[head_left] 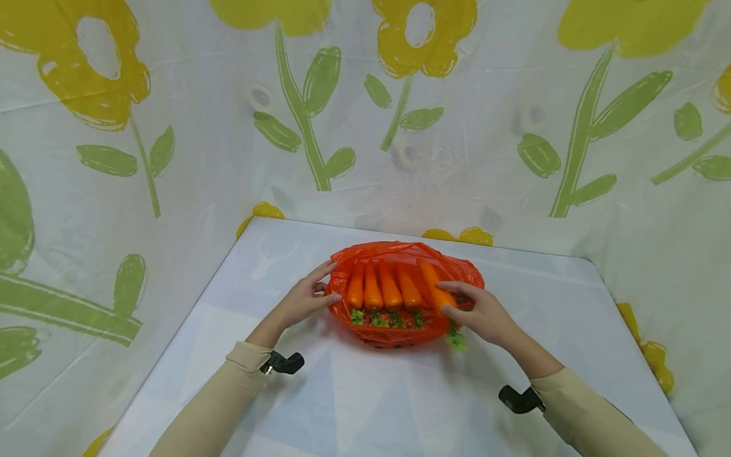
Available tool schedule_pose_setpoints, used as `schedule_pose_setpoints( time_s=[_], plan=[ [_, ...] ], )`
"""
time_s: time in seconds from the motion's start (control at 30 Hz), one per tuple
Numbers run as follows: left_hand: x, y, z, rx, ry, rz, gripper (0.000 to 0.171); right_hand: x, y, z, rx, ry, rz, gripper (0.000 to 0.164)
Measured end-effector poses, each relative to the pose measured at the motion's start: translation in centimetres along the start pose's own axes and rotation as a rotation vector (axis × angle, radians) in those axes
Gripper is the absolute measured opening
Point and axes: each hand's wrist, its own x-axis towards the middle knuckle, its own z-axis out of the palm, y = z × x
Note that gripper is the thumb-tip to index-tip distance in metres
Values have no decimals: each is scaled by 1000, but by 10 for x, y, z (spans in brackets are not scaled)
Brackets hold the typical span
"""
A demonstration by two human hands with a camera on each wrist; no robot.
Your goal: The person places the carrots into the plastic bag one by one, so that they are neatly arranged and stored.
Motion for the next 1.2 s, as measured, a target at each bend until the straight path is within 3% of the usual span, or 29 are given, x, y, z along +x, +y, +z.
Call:
schedule_pose_setpoints(
  time_s=[0.5,1.2],
  plan=[
    [2,2,1,5,3,11,77,28,-3,7,-93,-9,6,47],
    [1,2,4,26,7,-4,78,53,7,13,-260,-48,98,45]
  ],
)
